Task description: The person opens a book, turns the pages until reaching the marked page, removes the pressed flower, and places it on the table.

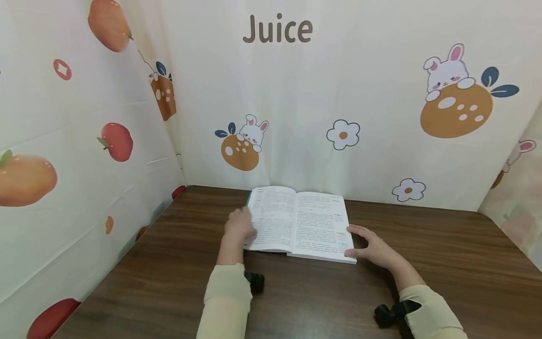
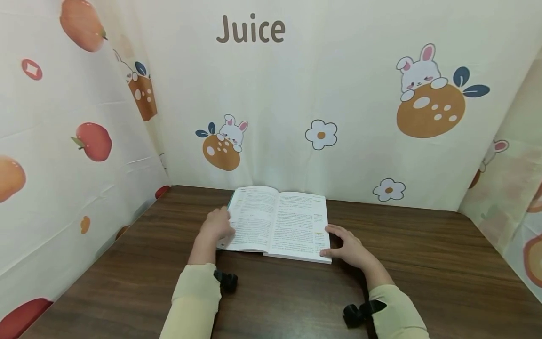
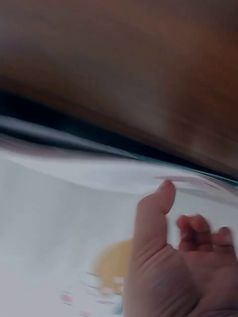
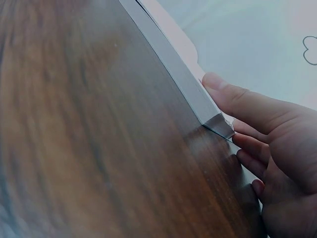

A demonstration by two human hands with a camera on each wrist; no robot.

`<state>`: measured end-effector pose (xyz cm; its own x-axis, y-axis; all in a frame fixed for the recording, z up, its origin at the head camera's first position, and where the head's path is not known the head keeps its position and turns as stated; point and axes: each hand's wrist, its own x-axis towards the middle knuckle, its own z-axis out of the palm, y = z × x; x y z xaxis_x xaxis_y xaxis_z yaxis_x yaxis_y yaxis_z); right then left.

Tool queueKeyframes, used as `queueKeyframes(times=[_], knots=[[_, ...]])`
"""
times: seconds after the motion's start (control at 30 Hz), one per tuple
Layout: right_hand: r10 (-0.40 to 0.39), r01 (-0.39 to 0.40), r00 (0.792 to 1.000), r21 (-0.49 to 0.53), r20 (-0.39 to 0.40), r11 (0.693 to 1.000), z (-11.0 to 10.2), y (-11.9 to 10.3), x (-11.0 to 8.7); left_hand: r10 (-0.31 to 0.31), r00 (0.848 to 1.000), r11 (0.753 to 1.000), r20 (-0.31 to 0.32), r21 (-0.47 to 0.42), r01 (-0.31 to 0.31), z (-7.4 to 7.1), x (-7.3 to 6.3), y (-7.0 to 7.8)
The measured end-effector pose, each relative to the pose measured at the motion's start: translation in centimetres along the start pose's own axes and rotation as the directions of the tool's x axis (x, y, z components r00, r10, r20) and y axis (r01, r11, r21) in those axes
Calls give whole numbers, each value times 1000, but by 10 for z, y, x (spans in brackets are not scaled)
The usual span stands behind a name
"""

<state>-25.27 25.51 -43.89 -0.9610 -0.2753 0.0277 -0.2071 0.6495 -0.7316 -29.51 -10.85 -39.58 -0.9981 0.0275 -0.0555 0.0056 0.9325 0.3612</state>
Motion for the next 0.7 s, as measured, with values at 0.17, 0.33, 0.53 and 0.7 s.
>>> queueKeyframes(times=[0.17, 0.33, 0.53, 0.7], knots=[[5, -5, 1000, -6, 2, 1000, -2, 0, -2, 314, 947, 932, 69, 169, -321, 16, -6, 51], [16, -16, 1000, -15, 5, 1000, -1, -1, -1, 300, 943, 908, 144, 262, -328, 21, -17, 69], [21, -21, 1000, -21, 1, 1000, -2, -3, -2, 260, 952, 947, 164, 148, -284, 24, -12, 66], [17, -17, 1000, -24, -2, 1000, -2, -3, -2, 237, 956, 967, 173, 51, -249, 24, -7, 66]])
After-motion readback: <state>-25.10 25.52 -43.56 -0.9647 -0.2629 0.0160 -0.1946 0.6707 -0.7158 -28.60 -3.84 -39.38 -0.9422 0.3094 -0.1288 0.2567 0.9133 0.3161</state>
